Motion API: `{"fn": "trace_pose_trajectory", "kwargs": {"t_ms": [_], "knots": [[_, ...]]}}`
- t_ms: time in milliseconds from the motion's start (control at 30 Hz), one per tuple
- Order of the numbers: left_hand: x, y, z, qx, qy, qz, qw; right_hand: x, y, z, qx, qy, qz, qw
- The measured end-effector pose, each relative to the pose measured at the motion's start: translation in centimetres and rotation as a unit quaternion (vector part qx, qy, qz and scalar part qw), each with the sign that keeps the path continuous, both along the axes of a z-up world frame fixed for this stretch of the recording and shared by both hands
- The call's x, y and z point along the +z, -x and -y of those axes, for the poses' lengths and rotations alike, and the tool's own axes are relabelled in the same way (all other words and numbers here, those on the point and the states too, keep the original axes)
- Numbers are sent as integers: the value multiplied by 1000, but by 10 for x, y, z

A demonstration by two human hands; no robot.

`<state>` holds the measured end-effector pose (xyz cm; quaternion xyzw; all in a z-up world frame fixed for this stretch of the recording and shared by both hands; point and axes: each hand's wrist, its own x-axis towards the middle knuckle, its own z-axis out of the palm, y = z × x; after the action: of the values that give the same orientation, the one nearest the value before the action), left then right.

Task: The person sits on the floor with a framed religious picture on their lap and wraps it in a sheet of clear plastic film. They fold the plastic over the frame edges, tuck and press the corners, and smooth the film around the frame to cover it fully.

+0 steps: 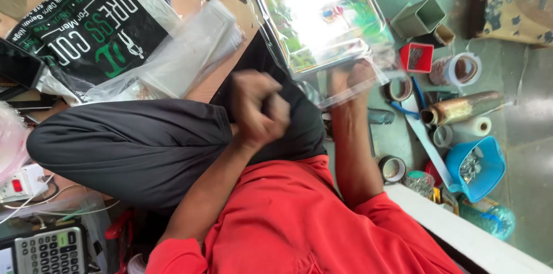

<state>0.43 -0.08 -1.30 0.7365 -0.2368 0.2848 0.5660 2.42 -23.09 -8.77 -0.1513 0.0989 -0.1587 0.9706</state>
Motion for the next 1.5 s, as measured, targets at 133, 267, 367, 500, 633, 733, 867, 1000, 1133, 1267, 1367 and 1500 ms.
{"fn": "trace_pose_trajectory", "kwargs": {"t_ms": [133, 267, 367, 500, 633, 733, 867, 1000, 1133, 1267, 1367, 1500], "knots": [[-26, -45, -24, -87, 440, -568, 690, -26, 2, 21, 55, 36, -91, 994], [-79, -51, -19, -220, 447, -537, 681, -28, 16, 12, 300, -154, 94, 937], [-88, -55, -17, -174, 483, -556, 654, 28, 29, -20, 272, 213, -140, 928], [-92, -56, -14, -133, 436, -558, 693, 56, 44, -23, 268, 593, 60, 756], [-85, -52, -13, -141, 421, -572, 690, 53, 44, -27, 175, 727, 66, 660], [-104, -40, -15, -146, 413, -591, 678, 20, 55, -26, 182, 672, -24, 718], [-112, -20, -20, -160, 395, -627, 652, 56, 60, -19, 182, 712, -5, 678], [-133, -19, -38, -150, 425, -618, 645, 47, 65, 2, 214, 691, 2, 690], [-120, -10, -51, -125, 271, -677, 672, 44, 68, 10, 213, 670, 2, 711], [-128, 7, -62, -157, 224, -698, 662, 37, 73, 18, 205, 615, -35, 761], [-103, 14, -56, -251, 140, -667, 688, 41, 76, 31, 157, 678, -35, 717], [-52, -19, -33, -150, -61, -522, 838, 44, 79, 40, 162, 664, -21, 730]]}}
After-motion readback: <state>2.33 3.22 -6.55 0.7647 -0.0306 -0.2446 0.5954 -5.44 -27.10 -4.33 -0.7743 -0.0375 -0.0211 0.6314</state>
